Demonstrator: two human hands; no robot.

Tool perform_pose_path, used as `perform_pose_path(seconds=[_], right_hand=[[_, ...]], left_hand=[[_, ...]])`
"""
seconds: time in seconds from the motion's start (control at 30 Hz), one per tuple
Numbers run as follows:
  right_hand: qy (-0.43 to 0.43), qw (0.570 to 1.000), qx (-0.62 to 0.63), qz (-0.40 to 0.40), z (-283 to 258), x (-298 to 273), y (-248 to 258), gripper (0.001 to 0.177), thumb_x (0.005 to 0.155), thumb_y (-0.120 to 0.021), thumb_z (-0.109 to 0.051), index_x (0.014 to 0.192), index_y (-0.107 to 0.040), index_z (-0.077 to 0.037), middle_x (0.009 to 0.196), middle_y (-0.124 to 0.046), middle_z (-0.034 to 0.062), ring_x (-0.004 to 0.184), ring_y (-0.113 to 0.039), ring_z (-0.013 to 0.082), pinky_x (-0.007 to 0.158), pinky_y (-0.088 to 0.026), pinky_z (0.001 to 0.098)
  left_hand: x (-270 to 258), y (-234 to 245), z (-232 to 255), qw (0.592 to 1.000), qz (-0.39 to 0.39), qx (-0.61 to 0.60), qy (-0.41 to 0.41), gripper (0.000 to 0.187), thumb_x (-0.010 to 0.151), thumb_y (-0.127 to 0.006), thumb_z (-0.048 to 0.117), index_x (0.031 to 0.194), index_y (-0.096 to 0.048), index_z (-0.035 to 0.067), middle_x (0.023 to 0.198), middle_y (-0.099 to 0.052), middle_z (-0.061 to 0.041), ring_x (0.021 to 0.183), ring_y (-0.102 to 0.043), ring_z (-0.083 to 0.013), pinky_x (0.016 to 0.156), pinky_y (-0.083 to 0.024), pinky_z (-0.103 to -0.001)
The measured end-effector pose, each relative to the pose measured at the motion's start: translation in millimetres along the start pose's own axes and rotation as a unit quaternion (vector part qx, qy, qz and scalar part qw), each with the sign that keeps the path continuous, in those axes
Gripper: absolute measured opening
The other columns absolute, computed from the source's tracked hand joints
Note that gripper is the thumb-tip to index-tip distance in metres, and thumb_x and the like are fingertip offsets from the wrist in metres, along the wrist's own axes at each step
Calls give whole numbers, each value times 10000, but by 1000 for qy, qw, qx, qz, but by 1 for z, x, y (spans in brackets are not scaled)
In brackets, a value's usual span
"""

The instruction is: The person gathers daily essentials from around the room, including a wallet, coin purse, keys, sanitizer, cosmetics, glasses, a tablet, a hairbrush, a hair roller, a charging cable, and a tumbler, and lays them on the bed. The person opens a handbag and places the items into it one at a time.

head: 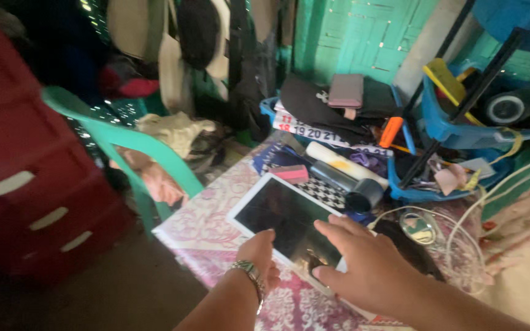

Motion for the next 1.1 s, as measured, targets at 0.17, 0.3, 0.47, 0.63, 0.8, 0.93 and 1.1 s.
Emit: perform_pose_path(seconds=[0.17, 0.3, 0.47, 0.63, 0.8, 0.93, 1.1], right_hand=[[-88, 993, 8, -83, 25, 8, -12, 829, 767, -777, -419, 1501, -487, -165, 1591, -434, 131, 1263, -585, 319, 1060, -457, 396], [-98, 992, 19, -72, 38, 7, -13, 842, 752, -796, -412, 1499, -495, -165, 1578, -443, 139, 1363, -485, 323, 1084, -425, 395], [-130, 988, 38, -70, 51, 6, -20, 846, 729, -802, -405, 1482, -500, -165, 1569, -455, 119, 1346, -511, 303, 1068, -446, 381], [-106, 990, 38, -82, 55, 3, -23, 831, 741, -805, -435, 1464, -515, -146, 1515, -511, 117, 1339, -520, 299, 1069, -446, 383], [-98, 991, 39, -79, 64, 2, -27, 830, 759, -812, -436, 1465, -505, -127, 1517, -488, 146, 1360, -472, 310, 1070, -410, 405], [-101, 990, 41, -87, 66, 8, -26, 793, 784, -786, -409, 1467, -496, -130, 1500, -515, 130, 1355, -490, 296, 1075, -416, 404], [-48, 996, 27, -70, 56, 23, -20, 770, 813, -765, -386, 1464, -469, -100, 1460, -507, 150, 1332, -511, 318, 1046, -451, 444]], left_hand=[[4, -16, 1, 995, 72, -66, 24, 620, 882, -644, 423, 1330, -570, 2, 1257, -623, -231, 1042, -635, -372, 877, -529, -505], [-1, -21, 7, 986, 135, -87, 37, 619, 871, -653, 406, 1323, -575, -9, 1273, -616, -237, 1066, -635, -379, 896, -526, -498], [-5, -24, 15, 975, 189, -109, 52, 618, 858, -665, 385, 1314, -582, -24, 1293, -608, -246, 1095, -634, -387, 919, -523, -490], [-10, -39, 32, 964, 233, -114, 57, 617, 844, -677, 364, 1305, -589, -38, 1313, -600, -254, 1125, -633, -396, 943, -520, -482], [-20, -38, 34, 956, 267, -109, 59, 617, 831, -688, 342, 1296, -596, -52, 1333, -592, -262, 1154, -632, -405, 966, -517, -474], [-35, -46, 44, 951, 289, -93, 50, 617, 820, -698, 325, 1288, -602, -64, 1348, -586, -269, 1178, -632, -412, 985, -515, -468], [-49, -68, 54, 944, 322, -64, 39, 633, 807, -695, 317, 1312, -547, -36, 1380, -505, -269, 1222, -573, -431, 971, -511, -491]])
Point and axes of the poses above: each hand's wrist, its own x-axis towards the middle knuckle, its own y-axis out of the back of the hand, z = x × y, the point moved 7 cm from there along x, towards the middle knuckle
